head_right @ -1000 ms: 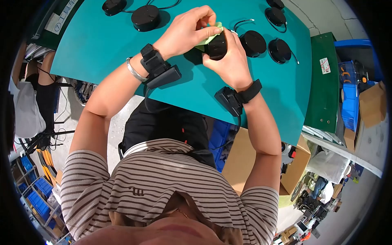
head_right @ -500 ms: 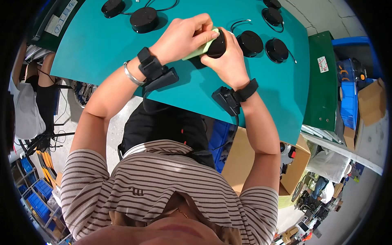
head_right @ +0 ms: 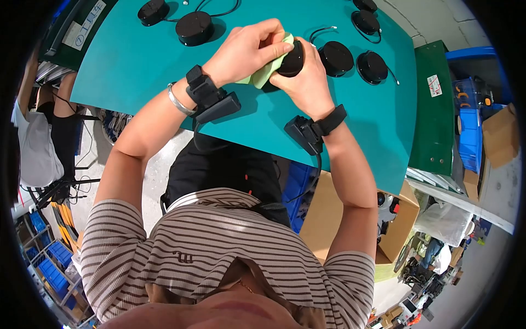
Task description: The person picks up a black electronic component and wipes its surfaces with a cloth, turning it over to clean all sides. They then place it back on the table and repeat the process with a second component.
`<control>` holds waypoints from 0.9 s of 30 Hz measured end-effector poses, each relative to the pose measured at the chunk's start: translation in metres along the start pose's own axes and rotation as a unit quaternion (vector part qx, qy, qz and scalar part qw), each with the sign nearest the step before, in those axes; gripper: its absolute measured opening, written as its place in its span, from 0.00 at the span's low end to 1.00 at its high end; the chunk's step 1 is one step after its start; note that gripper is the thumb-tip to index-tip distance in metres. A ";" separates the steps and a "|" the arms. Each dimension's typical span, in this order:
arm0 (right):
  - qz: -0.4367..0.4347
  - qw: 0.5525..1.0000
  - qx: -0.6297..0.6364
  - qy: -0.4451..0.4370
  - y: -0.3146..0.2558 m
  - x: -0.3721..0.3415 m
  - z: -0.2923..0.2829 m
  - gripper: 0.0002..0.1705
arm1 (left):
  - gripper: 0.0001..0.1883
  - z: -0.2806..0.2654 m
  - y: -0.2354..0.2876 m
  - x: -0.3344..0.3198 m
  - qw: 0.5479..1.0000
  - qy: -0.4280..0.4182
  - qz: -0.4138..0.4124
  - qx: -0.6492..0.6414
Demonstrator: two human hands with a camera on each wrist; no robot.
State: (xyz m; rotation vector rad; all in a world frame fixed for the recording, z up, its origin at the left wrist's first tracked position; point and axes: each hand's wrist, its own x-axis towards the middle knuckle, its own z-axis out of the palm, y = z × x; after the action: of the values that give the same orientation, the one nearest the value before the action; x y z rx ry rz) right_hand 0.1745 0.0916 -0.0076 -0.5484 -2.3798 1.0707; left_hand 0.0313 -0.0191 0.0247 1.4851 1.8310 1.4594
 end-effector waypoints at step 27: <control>-0.083 0.993 -0.083 -0.034 -0.017 0.000 -0.004 0.41 | 0.08 -0.010 -0.002 0.001 0.996 -0.034 0.085 0.003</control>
State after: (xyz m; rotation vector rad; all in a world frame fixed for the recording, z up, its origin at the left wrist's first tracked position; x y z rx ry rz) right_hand 0.1738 0.0834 0.0074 -0.3676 -2.5384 0.8369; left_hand 0.0224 -0.0228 0.0268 1.7079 1.7058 1.4622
